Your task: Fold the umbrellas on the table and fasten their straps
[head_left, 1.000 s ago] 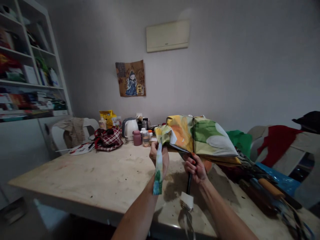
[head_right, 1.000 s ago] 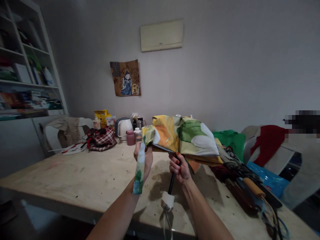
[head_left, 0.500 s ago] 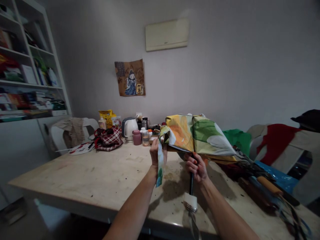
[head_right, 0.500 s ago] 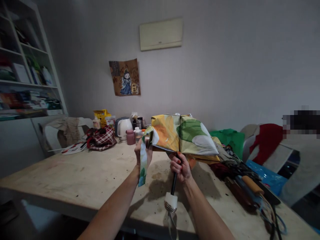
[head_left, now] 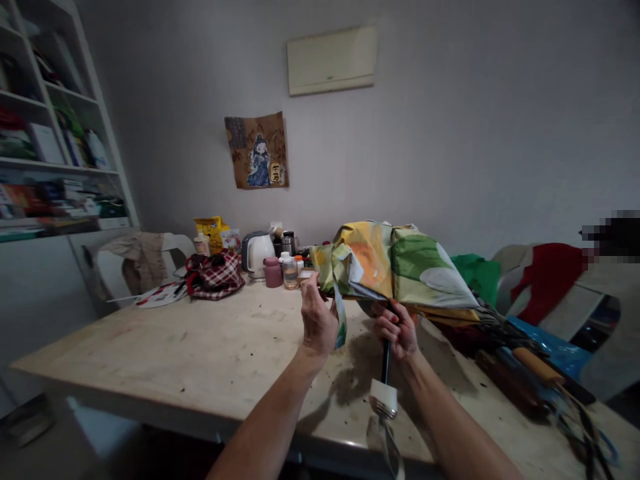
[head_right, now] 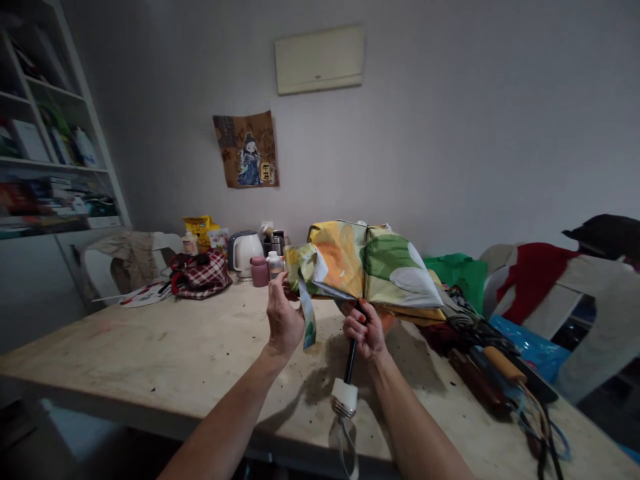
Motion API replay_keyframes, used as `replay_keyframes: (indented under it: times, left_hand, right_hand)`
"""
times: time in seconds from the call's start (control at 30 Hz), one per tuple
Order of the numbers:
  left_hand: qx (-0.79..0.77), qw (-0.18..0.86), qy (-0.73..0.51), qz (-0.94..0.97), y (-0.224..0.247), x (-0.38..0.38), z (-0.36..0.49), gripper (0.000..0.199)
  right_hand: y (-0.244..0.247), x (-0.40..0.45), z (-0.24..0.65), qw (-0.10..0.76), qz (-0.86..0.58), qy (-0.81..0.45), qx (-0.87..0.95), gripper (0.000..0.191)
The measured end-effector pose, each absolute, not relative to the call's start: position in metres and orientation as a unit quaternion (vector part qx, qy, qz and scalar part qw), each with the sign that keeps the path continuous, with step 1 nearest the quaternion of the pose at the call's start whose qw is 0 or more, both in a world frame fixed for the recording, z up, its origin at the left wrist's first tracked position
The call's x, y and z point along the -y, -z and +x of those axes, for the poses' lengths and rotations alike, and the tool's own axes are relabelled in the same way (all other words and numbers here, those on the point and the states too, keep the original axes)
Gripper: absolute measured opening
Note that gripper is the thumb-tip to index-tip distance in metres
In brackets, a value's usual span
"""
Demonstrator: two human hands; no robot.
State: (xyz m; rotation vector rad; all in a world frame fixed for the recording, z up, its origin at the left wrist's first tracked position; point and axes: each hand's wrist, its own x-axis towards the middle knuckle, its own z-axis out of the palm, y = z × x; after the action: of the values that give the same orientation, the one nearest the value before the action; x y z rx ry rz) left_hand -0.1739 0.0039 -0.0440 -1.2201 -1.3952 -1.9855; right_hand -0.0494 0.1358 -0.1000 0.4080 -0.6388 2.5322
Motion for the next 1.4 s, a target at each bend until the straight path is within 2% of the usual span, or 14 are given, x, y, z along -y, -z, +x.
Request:
replay_keyframes:
  times: [0.07,0.17,0.33,0.43,0.53,0.6,0.67,0.77,0.97,1.13,1.2,1.23,1.33,1.4]
  left_hand:
    - [0.549,0.278,0.656,-0.438,0.046,-0.011,-0.177,0.044]
    - [0.609,0.325,0.586,-0.424,0.046,-0.019,-0.184,0.029]
    - [0.568,0.371,0.62,-0.394,0.043,-0.018,-0.19,0.02]
    - [0.548,0.354,0.672,-0.35,0.043,-0.017,-0.192,0.029]
    - [0.596,0.249,0.708,-0.286,0.048,-0.018,-0.197,0.025]
    - [0.641,0.182,0.685,-0.295,0.053,-0.018,-0.199,0.014]
    - [0.67,0.157,0.644,-0.333,0.058,-0.016,-0.198,0.023]
    - [0.693,0.177,0.604,-0.352,0.061,-0.014,-0.195,0.023]
    - [0.675,0.271,0.579,-0.369,0.062,-0.015,-0.193,0.004]
    - [0.606,0.278,0.626,-0.404,0.059,-0.008,-0.183,0.013]
    - [0.582,0.233,0.685,-0.371,0.054,-0.001,-0.18,0.012]
    - [0.562,0.179,0.734,-0.336,0.051,0.002,-0.18,0.009]
    - [0.458,-0.108,0.851,-0.231,0.04,0.007,-0.182,0.005]
    - [0.396,-0.283,0.85,-0.203,0.033,0.007,-0.181,0.019]
  right_hand:
    - [0.101,-0.137,-0.049,0.231,0.173,-0.928,0.235,0.042]
    - [0.101,-0.136,-0.05,0.214,0.201,-0.927,0.232,0.036]
    - [0.096,-0.13,-0.052,0.218,0.186,-0.921,0.263,0.033]
    - [0.093,-0.126,-0.052,0.23,0.166,-0.914,0.289,0.033]
    - [0.092,-0.125,-0.051,0.245,0.164,-0.909,0.296,0.034]
    - [0.092,-0.126,-0.05,0.251,0.167,-0.908,0.289,0.034]
    - [0.092,-0.127,-0.05,0.255,0.166,-0.909,0.284,0.037]
    - [0.092,-0.129,-0.049,0.266,0.16,-0.909,0.277,0.037]
    - [0.093,-0.131,-0.049,0.239,0.17,-0.916,0.275,0.034]
    - [0.095,-0.134,-0.047,0.208,0.217,-0.924,0.235,0.032]
    - [0.094,-0.136,-0.044,0.185,0.255,-0.926,0.208,0.031]
    - [0.093,-0.137,-0.043,0.175,0.279,-0.924,0.196,0.03]
    - [0.091,-0.141,-0.038,0.174,0.343,-0.907,0.174,0.027]
    - [0.09,-0.142,-0.037,0.182,0.358,-0.9,0.168,0.021]
